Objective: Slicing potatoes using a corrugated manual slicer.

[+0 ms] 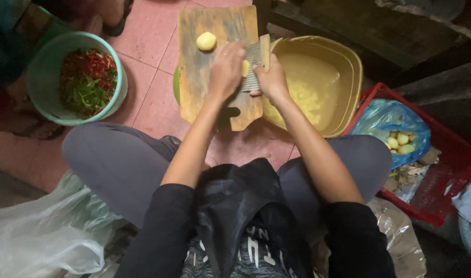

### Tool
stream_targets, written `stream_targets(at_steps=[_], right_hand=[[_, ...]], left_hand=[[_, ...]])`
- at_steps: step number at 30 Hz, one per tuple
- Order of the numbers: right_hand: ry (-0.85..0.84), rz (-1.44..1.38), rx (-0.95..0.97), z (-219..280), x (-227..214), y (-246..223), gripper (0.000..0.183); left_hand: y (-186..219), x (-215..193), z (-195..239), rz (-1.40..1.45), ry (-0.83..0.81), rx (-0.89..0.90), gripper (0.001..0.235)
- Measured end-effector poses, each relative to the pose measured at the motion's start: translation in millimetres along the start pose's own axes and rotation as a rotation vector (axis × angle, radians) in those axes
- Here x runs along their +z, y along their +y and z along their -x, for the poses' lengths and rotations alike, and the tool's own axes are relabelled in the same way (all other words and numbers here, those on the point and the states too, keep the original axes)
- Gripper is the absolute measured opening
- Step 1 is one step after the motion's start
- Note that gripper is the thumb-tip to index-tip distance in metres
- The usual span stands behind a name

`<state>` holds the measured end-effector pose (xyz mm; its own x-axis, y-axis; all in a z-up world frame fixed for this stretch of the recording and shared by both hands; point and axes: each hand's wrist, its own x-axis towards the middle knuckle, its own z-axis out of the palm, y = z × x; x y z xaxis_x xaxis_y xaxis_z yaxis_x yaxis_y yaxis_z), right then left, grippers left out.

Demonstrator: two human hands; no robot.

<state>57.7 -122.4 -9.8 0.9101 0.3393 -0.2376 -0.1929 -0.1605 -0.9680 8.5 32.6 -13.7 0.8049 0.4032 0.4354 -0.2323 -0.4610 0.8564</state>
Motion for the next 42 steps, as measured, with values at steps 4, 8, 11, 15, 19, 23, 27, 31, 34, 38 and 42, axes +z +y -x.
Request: stream_targets(at_steps=[4, 8, 11, 15, 19, 23, 27, 31, 34, 38, 42], right_hand=[[-0.050, -0.085, 0.019, 9.0, 1.9, -13.3, 0.031], [-0.086, -0.111, 0.023, 10.6, 2.8, -21.3, 0.035], [-0.093, -0.101, 0.037, 10.9, 3.7, -23.5, 0.036], [-0.080, -0.094, 0.062, 5.3, 3.4, -18.5, 0.044], [-0.177, -0.216, 0.050, 0.5, -0.4, -7.9, 0.043], [-0.187, -0.320, 0.055, -4.2, -7.9, -1.6, 0.042], [-0.135, -0.370, 0.093, -21.4, -38.8, 26.3, 0.043], [-0.215, -0.676, -0.087, -41.5, -101.9, 84.8, 0.050], [-0.193, -0.694, -0.062, -26.1, -163.8, 107.7, 0.049], [-0.091, -0.738, 0.042, -31.2, -174.0, 174.3, 0.032], [0.029, -0.775, 0.148, -38.3, -239.3, 316.5, 0.027]], left_hand=[[-3.1, 12.2, -1.7, -0.246, -0.035, 0.103, 0.041], [-0.5, 22.9, -9.0, -0.069, 0.086, -0.250, 0.055], [0.2, 29.0, -13.0, 0.174, 0.179, -0.409, 0.065], [-12.6, 39.8, -17.3, 0.317, 0.240, -0.440, 0.070], [-28.7, 52.7, -17.5, 0.752, 0.256, -0.593, 0.072], [-5.1, 63.6, -25.6, 0.676, 0.242, -0.554, 0.071], [8.0, 96.5, -36.9, 0.489, 0.212, -0.467, 0.069], [16.3, 159.6, -31.9, 0.034, 0.015, -0.091, 0.051], [29.2, 211.7, -15.8, -0.185, -0.183, -0.004, 0.044], [23.1, 268.6, 40.9, -0.117, -0.016, 0.004, 0.048], [-37.0, 327.1, 66.6, 0.180, 0.049, -0.314, 0.052]])
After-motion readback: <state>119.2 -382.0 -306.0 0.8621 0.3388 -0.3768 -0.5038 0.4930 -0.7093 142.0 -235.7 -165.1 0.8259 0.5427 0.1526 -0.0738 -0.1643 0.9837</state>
